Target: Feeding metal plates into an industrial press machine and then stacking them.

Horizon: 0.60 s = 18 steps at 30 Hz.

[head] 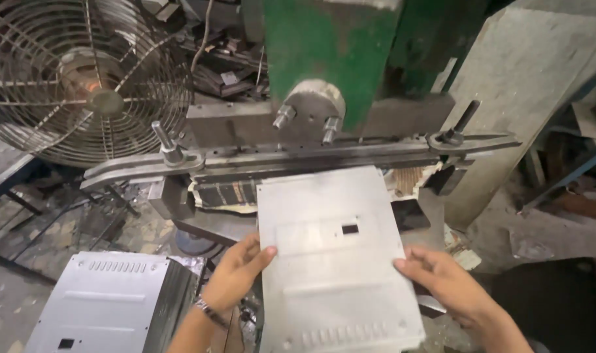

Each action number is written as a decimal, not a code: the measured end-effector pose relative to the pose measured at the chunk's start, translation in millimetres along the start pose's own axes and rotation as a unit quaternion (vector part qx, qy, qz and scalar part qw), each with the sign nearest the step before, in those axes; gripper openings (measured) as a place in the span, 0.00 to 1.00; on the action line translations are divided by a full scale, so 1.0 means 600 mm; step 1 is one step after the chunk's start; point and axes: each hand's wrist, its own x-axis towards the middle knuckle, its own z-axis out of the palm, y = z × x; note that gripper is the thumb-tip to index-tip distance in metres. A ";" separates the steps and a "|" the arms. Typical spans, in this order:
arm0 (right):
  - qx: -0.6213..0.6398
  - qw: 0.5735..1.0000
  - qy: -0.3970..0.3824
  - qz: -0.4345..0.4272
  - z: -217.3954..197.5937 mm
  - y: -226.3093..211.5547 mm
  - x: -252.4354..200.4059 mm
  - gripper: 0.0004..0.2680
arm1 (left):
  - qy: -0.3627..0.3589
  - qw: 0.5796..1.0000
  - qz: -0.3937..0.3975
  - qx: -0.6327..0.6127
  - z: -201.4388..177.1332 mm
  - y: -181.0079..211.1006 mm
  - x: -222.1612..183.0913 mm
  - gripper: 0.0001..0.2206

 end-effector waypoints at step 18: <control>0.066 0.968 0.241 0.011 -0.067 0.060 -0.052 0.13 | 0.346 0.838 0.051 0.419 -0.828 -0.260 -0.161 0.23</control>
